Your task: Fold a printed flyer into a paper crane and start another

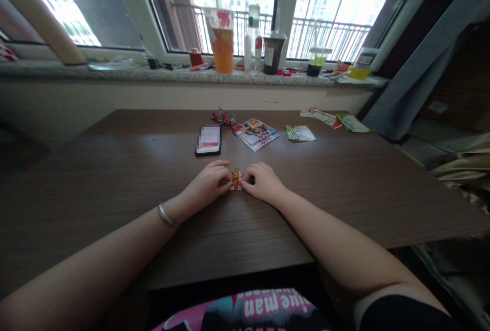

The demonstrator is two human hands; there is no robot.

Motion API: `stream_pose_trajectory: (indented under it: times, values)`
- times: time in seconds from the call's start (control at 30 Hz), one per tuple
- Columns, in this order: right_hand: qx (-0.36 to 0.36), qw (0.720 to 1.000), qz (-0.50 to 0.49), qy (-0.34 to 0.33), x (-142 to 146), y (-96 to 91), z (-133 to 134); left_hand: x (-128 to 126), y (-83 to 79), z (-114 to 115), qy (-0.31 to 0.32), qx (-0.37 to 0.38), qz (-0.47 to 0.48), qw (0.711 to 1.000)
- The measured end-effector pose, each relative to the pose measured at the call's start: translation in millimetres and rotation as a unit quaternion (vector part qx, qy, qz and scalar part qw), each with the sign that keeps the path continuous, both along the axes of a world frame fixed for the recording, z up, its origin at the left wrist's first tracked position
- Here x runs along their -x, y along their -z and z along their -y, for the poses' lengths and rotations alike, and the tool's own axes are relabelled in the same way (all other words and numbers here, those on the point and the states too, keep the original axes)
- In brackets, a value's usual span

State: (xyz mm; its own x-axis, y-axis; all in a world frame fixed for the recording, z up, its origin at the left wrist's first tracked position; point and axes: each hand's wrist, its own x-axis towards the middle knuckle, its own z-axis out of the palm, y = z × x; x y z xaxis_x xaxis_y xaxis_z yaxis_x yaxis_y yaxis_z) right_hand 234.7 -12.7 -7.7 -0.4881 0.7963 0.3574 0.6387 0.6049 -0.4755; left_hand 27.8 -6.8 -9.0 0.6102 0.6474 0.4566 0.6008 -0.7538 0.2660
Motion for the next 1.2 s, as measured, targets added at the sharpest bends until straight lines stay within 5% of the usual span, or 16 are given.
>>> stream_pose_trajectory:
  times: [0.9, 1.2]
  values:
    - [0.036, 0.997, 0.015, 0.065, 0, -1.3, 1, -1, -5.2, 8, -0.064, 0.060, 0.006, 0.996]
    - [-0.029, 0.999, -0.022, 0.000, 0, -1.5, 3, 0, -11.0, 14, -0.070, 0.040, -0.042, 0.996]
